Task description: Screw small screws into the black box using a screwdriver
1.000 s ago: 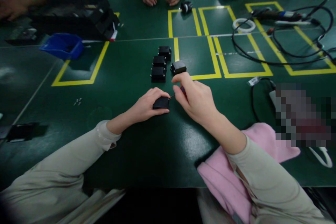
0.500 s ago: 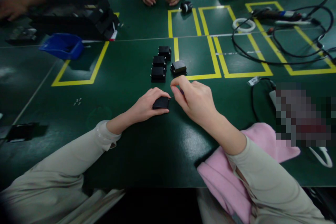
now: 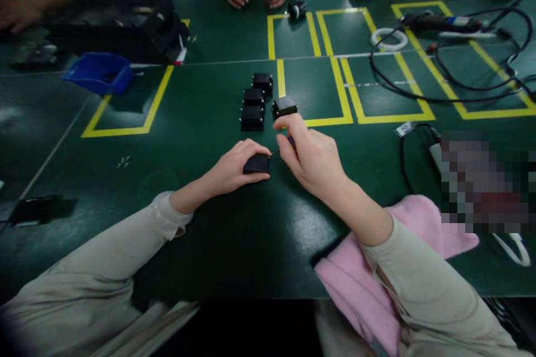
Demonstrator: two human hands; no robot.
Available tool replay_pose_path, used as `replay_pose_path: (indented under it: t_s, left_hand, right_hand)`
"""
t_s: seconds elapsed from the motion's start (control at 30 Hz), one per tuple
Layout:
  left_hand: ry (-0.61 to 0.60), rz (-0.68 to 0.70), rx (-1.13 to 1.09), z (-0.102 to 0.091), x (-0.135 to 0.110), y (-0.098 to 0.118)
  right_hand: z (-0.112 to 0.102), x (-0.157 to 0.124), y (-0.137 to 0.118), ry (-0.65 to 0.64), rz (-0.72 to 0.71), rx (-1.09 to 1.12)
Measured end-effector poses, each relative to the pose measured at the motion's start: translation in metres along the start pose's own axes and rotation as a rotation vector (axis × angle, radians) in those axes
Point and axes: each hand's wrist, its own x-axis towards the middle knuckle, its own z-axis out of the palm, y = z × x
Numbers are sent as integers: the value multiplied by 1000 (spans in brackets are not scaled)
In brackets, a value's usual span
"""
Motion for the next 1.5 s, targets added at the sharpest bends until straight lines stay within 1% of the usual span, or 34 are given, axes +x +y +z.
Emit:
replay_pose_path:
  t_s: [0.13,0.3,0.53,0.8,0.97,1.17,1.3,1.5]
  left_hand:
    - [-3,-3,-5,0,0,0]
    - [-4,-2,-6,0,0,1]
    - [-12,-16,-11,-1,0,1]
    - [-13,-21,-12,-1,0,1]
    - [-19,-27,-12,-1,0,1]
    - [-11,-23,-15,-1,0,2]
    - [-16,-25,-10,-2,0,2]
    - [-11,-23,-12,-1,0,1]
  right_hand:
    - [0,0,0,-24,13,-17]
    - [0,0,0,11,-15,-1]
    - [-1,0,-1,-23,25,-9]
    - [-2,0,-2,-16,1,-22]
    - [0,0,0,15,-15,29]
    - [2,-1,1,-1,22,1]
    - [2,0,1,16,9,5]
    - [2,-1,0,-5,8,-20]
